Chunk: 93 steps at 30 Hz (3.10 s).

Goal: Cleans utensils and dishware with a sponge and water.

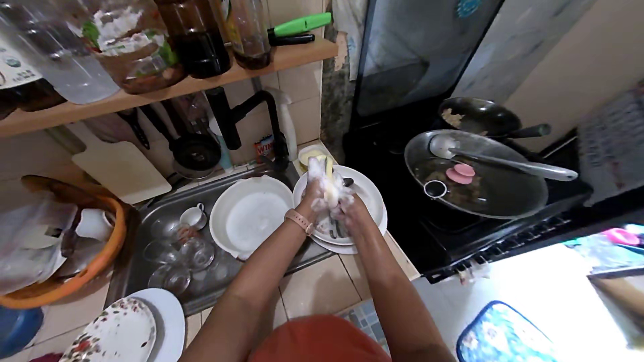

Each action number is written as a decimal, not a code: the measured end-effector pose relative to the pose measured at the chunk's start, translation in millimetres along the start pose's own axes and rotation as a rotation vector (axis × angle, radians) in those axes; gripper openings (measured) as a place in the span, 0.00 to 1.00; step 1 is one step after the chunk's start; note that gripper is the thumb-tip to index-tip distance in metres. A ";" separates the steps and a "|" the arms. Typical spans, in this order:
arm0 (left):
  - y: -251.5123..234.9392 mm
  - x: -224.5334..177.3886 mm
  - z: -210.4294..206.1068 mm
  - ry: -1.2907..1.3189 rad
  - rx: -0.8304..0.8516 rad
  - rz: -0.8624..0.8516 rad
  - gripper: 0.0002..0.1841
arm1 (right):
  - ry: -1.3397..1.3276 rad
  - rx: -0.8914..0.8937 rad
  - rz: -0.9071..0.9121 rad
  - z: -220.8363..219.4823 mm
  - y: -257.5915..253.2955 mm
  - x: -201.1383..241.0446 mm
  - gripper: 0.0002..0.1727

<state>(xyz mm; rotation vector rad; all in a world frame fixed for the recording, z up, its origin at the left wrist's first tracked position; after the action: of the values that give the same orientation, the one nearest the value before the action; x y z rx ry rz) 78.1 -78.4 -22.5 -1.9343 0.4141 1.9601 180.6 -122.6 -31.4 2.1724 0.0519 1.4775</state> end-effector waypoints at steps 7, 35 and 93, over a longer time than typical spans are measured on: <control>-17.1 2.5 3.7 -0.040 -0.096 -0.119 0.20 | 0.207 0.160 -0.039 24.1 7.4 5.9 0.14; -16.0 7.7 -3.0 -0.352 0.093 0.041 0.21 | 0.756 -0.258 0.240 17.7 3.9 -1.2 0.16; -0.1 43.0 156.4 -0.816 -0.058 0.348 0.21 | 0.851 -0.362 0.127 33.7 -39.7 -5.8 0.24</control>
<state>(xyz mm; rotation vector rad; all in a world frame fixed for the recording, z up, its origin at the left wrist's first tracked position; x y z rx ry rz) -62.0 -6.7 -61.9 -0.9678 0.4709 2.7758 217.7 -102.9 -62.7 1.1741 -0.0588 2.1827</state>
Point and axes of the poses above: each hand's wrist, its own y-axis away from the middle knuckle, its own z-axis out of the back of the hand, x = y × z, the point moved 2 cm from there along -y, towards the middle knuckle, and after that the axes turned 6 degrees about -z, right-handed, at the moved point
